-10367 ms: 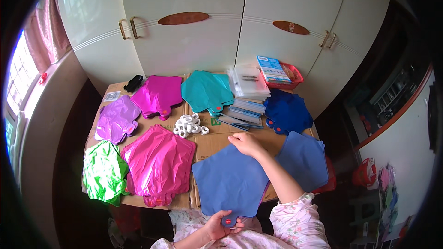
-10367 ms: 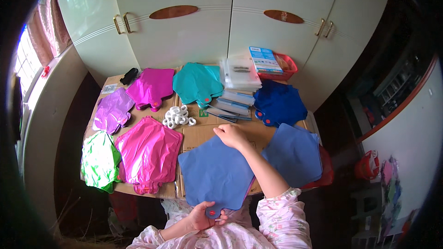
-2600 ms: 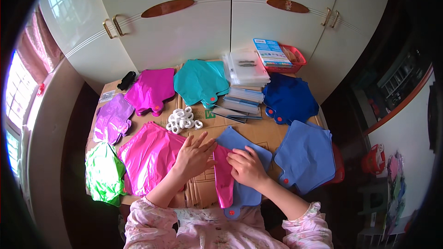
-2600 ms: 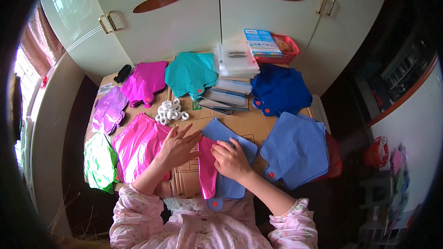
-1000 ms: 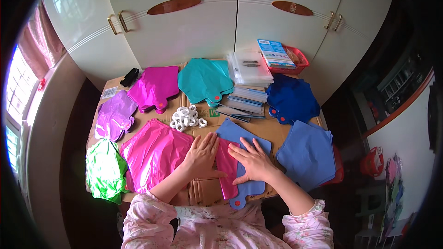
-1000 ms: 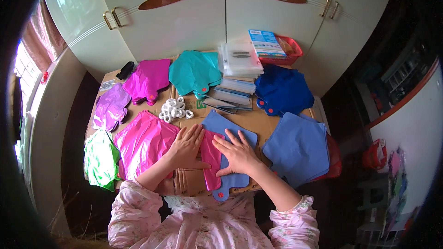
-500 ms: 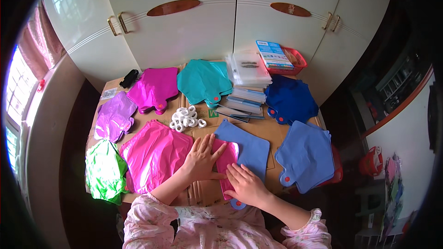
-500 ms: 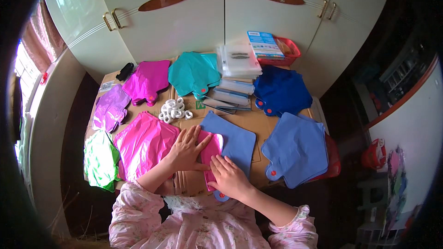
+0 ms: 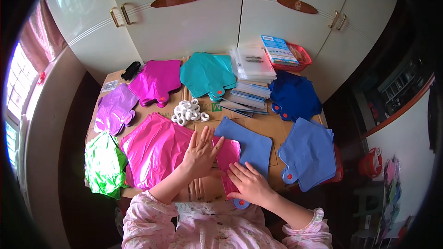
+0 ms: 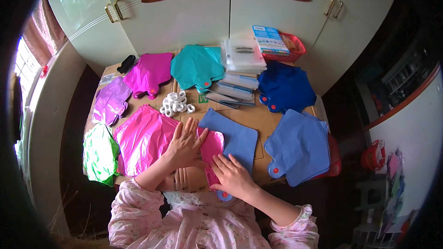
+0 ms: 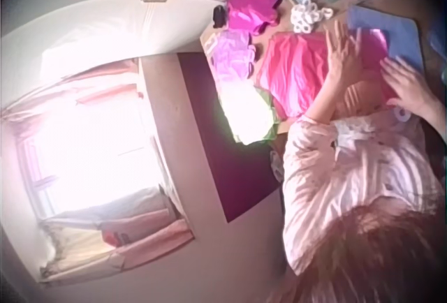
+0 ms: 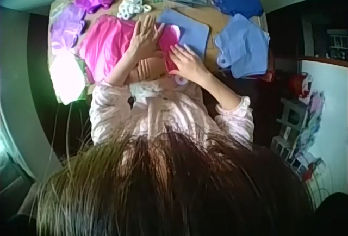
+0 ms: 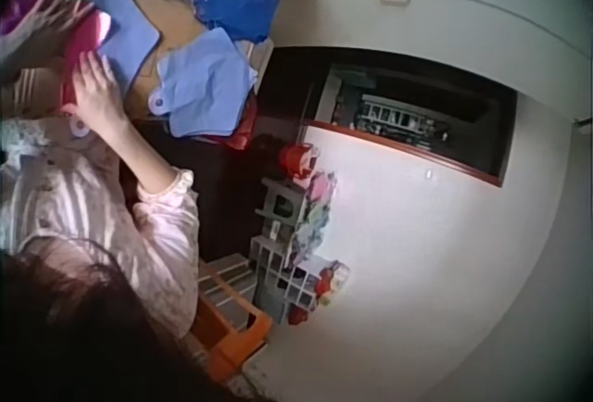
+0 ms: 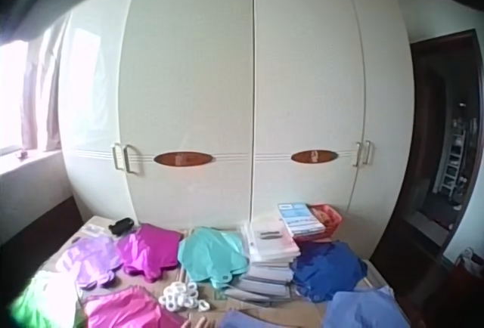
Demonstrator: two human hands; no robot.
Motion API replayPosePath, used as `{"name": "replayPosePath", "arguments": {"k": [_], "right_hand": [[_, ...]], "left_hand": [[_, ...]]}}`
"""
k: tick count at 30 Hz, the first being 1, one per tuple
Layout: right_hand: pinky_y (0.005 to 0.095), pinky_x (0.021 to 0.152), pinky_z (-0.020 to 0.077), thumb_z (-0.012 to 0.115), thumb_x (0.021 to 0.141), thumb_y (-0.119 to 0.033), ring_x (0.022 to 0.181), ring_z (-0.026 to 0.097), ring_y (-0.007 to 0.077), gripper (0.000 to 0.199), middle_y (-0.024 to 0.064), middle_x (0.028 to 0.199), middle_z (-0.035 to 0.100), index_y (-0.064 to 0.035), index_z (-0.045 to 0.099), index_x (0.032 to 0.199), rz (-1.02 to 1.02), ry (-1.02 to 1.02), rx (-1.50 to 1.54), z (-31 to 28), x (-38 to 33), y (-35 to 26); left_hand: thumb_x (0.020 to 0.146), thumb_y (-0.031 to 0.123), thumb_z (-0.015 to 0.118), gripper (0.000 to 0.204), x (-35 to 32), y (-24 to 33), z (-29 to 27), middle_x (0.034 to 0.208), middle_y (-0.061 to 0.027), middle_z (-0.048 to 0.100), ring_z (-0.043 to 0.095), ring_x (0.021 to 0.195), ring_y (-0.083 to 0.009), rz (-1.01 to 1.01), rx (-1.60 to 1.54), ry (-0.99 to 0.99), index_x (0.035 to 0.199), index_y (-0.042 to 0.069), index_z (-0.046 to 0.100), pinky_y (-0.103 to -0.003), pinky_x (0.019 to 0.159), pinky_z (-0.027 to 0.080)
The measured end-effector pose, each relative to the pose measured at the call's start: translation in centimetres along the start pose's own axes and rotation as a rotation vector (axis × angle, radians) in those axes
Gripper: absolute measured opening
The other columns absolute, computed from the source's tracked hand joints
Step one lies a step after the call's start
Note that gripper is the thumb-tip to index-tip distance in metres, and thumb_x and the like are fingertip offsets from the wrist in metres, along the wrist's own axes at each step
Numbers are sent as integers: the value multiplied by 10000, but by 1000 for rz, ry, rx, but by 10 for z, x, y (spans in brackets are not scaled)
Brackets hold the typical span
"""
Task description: Folding colorful foil sheets and placing them into small plastic bags.
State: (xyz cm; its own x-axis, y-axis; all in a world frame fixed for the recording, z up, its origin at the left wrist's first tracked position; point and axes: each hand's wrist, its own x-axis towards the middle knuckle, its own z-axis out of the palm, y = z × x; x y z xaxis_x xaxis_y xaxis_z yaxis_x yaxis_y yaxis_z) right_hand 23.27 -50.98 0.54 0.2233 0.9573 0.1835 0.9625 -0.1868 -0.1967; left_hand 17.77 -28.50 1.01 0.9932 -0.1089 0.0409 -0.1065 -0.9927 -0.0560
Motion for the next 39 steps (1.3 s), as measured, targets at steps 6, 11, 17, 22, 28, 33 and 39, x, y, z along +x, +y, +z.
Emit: {"name": "replayPosePath", "arguments": {"k": [6, 11, 17, 22, 28, 33, 39], "right_hand": [[464, 1060, 328, 662, 718, -555, 1250, 466, 284, 728, 162, 1283, 539, -5, 575, 1187, 2, -24, -18, -1, 2, 0], [474, 1063, 325, 683, 676, -566, 1250, 463, 297, 769, 175, 1288, 529, 3, 572, 1181, -10, -60, -34, -3, 3, 0], [479, 1062, 325, 696, 642, -579, 1260, 454, 304, 803, 185, 1306, 512, 6, 572, 1178, -19, -70, -23, -6, 4, -1], [478, 1063, 322, 689, 674, -571, 1268, 447, 303, 772, 187, 1319, 504, 7, 578, 1173, -21, -65, 18, -7, 3, -1], [451, 1054, 339, 690, 761, -436, 1254, 466, 280, 611, 171, 1296, 533, 2, 583, 1173, -14, 4, 109, -5, 1, 6], [415, 974, 406, 696, 776, -306, 1119, 535, 285, 401, 139, 1156, 592, -36, 625, 1065, 29, 40, 240, -9, 13, 30], [438, 907, 431, 705, 760, -302, 1046, 521, 354, 462, 171, 1080, 541, -24, 537, 1088, 408, 222, 58, -12, 44, 88]], "left_hand": [[605, 702, 652, 1178, -14, 26, -9, 1488, -260, 218, 149, 1408, -410, 62, -54, -71, 1472, 46, 199, -586, 1099, 143], [590, 756, 616, 1220, -26, 41, -8, 1480, -261, 238, 148, 1415, -392, 94, -127, -111, 1466, 19, 195, -582, 1104, 131], [592, 792, 572, 1220, -27, 42, -9, 1478, -249, 257, 178, 1415, -354, 66, -132, -147, 1448, -9, 232, -550, 1120, 121], [621, 761, 589, 1180, -10, 24, 10, 1469, -259, 261, 223, 1397, -363, 30, -31, -32, 1436, -21, 250, -568, 1102, 170], [680, 756, 534, 1099, -3, 18, -4, 1449, -276, 283, 247, 1375, -404, 53, -73, -14, 1445, 16, 258, -550, 1108, 164], [665, 783, 526, 1083, -9, 24, 8, 1445, -284, 278, 258, 1344, -460, 183, -166, 52, 1447, 77, 277, -572, 1087, 202], [648, 819, 505, 992, -5, 31, -11, 1489, -175, 275, 234, 1301, -564, 208, -45, -27, 1463, 296, 292, -595, 1062, 244]]}}
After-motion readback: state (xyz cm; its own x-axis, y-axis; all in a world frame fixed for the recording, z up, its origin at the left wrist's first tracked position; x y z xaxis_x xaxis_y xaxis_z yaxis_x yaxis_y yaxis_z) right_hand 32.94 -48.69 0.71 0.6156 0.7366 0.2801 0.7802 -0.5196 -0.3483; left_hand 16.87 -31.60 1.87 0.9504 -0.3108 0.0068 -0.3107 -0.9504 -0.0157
